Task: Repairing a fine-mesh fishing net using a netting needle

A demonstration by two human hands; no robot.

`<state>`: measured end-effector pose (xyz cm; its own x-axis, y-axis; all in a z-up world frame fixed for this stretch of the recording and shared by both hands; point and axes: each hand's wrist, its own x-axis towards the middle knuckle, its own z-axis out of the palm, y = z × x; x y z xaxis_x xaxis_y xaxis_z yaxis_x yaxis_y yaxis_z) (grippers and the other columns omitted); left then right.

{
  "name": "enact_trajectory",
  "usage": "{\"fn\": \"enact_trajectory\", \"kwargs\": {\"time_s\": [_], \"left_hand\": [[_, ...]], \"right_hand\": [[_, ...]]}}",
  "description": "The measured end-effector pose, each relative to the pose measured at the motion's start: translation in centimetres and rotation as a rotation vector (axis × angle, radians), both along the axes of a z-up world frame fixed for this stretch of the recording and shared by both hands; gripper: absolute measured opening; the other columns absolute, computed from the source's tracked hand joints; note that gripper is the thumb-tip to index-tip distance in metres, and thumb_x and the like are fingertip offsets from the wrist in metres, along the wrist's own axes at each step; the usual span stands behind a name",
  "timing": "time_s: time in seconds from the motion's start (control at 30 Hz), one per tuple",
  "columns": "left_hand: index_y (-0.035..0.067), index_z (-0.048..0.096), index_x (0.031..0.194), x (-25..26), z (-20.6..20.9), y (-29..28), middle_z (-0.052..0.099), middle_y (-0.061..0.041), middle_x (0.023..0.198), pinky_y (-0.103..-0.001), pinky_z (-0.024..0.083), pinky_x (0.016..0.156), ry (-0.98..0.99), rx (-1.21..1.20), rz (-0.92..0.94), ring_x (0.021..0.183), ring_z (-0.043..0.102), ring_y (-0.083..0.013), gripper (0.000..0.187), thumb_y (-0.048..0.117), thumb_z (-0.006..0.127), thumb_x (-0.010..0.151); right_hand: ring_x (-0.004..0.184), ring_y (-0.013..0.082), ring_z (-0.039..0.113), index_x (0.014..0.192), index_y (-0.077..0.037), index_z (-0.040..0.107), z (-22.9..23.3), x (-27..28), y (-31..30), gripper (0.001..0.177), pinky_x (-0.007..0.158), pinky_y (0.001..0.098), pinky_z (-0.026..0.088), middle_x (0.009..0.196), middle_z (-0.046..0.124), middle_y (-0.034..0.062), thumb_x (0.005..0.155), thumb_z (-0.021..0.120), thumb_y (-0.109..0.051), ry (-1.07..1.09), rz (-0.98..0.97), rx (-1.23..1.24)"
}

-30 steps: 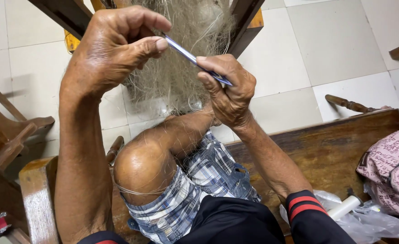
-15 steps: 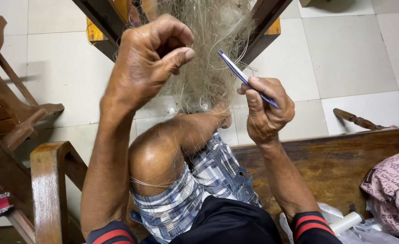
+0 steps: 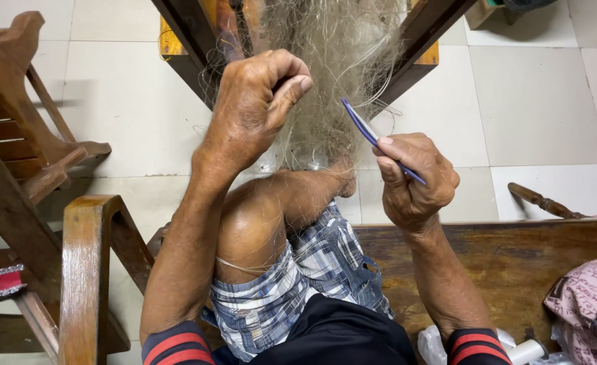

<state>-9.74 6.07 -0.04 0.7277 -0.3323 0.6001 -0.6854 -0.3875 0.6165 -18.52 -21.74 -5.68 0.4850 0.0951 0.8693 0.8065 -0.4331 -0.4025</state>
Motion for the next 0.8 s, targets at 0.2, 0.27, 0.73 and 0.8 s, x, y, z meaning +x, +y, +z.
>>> {"fn": "enact_trajectory", "kwargs": {"time_s": [0.2,0.27,0.73,0.8], "left_hand": [[0.011,0.075,0.101,0.8,-1.1,0.7,0.065,0.002,0.080,-0.022,0.049,0.057,0.547,-0.457,-0.153,0.068,0.056,-0.0048,0.026,0.030,0.080,0.118],[0.011,0.075,0.100,0.5,-0.7,1.3,0.066,0.002,0.081,-0.021,0.051,0.059,0.561,-0.458,-0.162,0.068,0.058,-0.0054,0.025,0.027,0.079,0.118],[0.011,0.076,0.105,-1.7,-0.9,5.0,0.062,0.006,0.084,-0.021,0.049,0.065,0.575,-0.367,-0.107,0.071,0.058,-0.0046,0.022,0.025,0.078,0.121],[0.012,0.077,0.104,-2.2,-0.3,5.4,0.065,0.005,0.083,-0.020,0.057,0.062,0.658,-0.413,-0.071,0.069,0.062,-0.0045,0.021,0.027,0.080,0.118]], "right_hand": [[0.084,0.0332,0.081,0.124,0.003,0.072,1.3,1.4,-0.3,0.038,0.077,0.0381,0.063,0.097,0.076,0.0212,0.132,0.061,-0.032,0.185,0.019,0.156],[0.089,0.0280,0.077,0.123,-0.001,0.072,1.6,2.4,-0.5,0.039,0.076,0.0358,0.066,0.103,0.073,0.0167,0.131,0.064,-0.038,0.212,0.051,0.255],[0.095,0.0343,0.071,0.114,-0.001,0.065,2.9,2.4,0.3,0.045,0.091,0.0483,0.064,0.105,0.063,0.0175,0.133,0.059,-0.041,0.233,0.145,0.285],[0.094,0.0342,0.071,0.114,0.000,0.066,2.9,2.4,-0.1,0.044,0.091,0.0478,0.064,0.104,0.063,0.0171,0.133,0.060,-0.039,0.235,0.152,0.293]]}}
